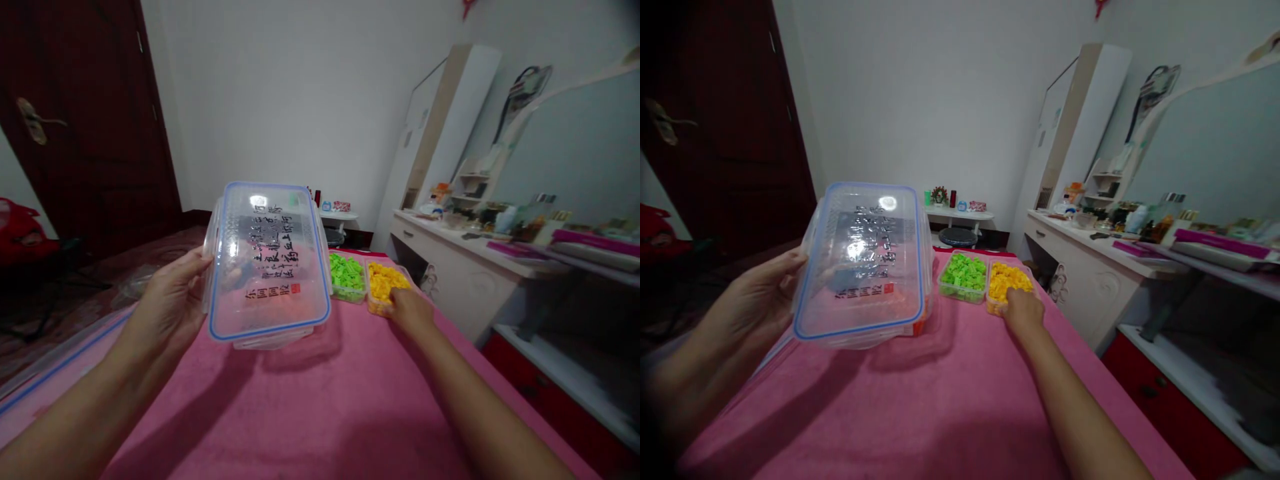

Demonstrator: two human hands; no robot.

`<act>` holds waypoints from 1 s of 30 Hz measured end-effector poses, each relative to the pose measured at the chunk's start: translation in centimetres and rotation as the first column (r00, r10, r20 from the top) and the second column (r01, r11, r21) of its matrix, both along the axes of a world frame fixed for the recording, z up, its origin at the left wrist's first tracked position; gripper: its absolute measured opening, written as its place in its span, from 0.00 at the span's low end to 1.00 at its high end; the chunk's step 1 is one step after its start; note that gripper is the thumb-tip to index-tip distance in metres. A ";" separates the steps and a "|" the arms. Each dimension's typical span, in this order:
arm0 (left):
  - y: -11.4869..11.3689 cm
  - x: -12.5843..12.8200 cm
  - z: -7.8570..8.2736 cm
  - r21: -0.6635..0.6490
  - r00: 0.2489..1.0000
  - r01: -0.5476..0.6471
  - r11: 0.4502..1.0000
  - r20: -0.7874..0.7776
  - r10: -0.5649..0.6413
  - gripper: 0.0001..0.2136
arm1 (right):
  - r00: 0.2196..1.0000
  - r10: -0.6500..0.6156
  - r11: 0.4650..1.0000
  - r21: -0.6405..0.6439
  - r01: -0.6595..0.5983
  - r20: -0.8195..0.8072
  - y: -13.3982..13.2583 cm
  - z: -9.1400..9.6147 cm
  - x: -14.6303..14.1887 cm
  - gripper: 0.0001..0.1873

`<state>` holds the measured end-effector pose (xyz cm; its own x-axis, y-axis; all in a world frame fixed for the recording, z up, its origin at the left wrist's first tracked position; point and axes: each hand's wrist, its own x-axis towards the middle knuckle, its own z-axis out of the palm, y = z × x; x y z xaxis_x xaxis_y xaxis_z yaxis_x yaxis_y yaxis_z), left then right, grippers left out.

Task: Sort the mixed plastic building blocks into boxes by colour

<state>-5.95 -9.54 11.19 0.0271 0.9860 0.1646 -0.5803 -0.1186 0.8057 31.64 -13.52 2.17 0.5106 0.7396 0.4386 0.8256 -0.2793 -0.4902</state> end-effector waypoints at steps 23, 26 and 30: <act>-4.9 8.5 -3.1 -0.170 0.822 0.530 0.831 -0.139 -0.552 0.12 | 0.846 0.245 0.969 0.092 -0.229 -0.473 -13.1 5.0 -2.3 0.25; -5.3 12.1 -2.9 -0.180 0.773 0.610 0.772 -0.078 -0.629 0.11 | 0.587 0.282 0.958 0.256 -0.130 -0.759 -13.2 5.9 -2.4 0.28; -4.1 17.8 -3.0 -0.250 0.711 0.669 0.700 -0.059 -0.700 0.06 | 0.561 0.268 0.945 0.327 0.005 -0.783 -11.7 5.7 1.3 0.23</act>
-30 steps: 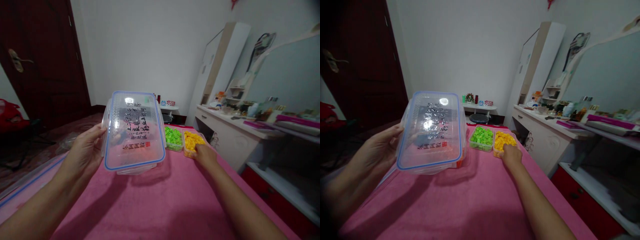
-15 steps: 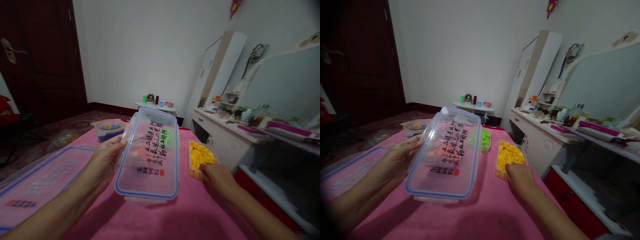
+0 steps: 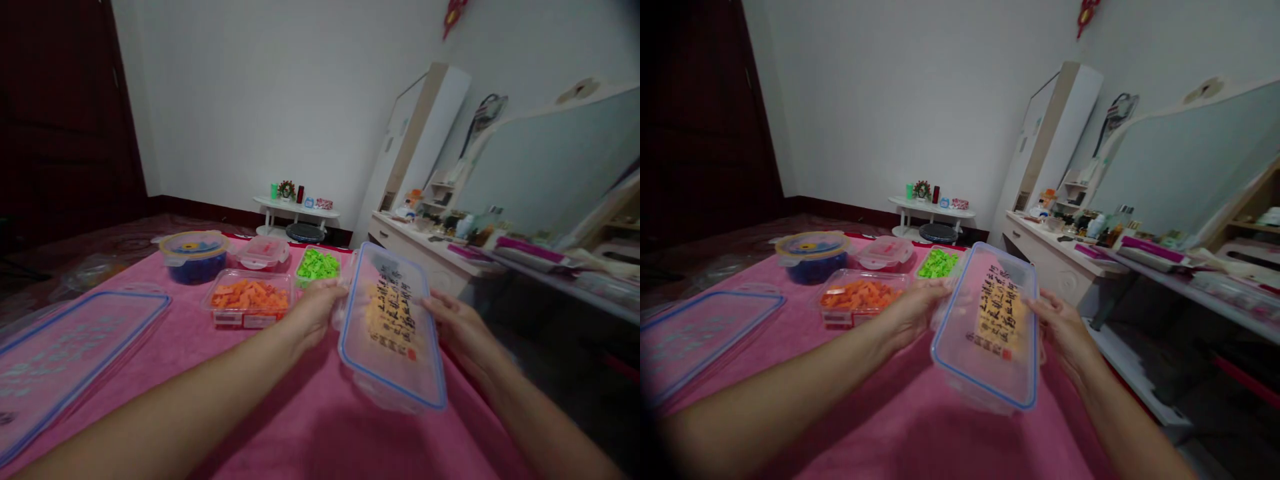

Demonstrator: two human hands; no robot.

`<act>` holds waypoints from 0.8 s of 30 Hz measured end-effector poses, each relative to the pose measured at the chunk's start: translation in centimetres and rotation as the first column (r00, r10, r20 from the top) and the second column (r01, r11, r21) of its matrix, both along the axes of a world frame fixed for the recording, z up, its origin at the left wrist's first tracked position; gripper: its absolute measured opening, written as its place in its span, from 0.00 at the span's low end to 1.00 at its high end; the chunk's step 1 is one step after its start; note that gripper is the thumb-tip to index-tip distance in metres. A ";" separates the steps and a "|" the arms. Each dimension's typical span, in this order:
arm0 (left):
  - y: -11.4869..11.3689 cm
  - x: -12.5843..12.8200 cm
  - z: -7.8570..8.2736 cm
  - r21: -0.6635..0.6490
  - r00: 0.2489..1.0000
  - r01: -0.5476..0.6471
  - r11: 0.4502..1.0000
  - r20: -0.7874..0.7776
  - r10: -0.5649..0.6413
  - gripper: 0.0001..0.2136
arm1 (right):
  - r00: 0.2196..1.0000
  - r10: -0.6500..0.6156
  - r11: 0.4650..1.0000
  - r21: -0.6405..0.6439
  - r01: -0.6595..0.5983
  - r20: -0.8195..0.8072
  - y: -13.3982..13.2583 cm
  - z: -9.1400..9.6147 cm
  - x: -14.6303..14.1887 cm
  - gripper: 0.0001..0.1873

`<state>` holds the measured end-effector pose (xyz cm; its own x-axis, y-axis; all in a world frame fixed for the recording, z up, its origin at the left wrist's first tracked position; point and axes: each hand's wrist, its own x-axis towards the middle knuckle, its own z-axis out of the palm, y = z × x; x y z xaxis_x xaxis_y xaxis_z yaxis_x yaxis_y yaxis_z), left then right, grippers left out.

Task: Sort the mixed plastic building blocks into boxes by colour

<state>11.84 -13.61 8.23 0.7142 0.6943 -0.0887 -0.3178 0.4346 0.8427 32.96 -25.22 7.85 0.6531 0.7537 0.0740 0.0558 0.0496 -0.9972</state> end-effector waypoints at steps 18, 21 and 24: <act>5.0 11.3 -7.5 0.009 0.935 -0.095 0.995 -0.343 0.092 0.06 | 0.944 -0.244 0.904 -0.300 0.304 0.222 5.8 -5.1 11.0 0.09; 5.1 11.2 -7.7 -0.036 0.927 -0.088 0.995 -0.369 0.068 0.04 | 0.944 -0.233 0.896 -0.326 0.302 0.235 5.8 -5.6 11.1 0.08; 4.7 10.7 -7.5 -0.061 0.931 -0.044 0.997 -0.365 0.019 0.03 | 0.944 -0.217 0.893 -0.340 0.295 0.247 5.6 -6.2 11.0 0.08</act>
<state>22.54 -8.89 0.74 0.6020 0.6993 -0.3853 -0.0093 0.4887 0.8724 44.01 -19.65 1.65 0.8279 0.5601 -0.0281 0.2135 -0.3611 -0.9078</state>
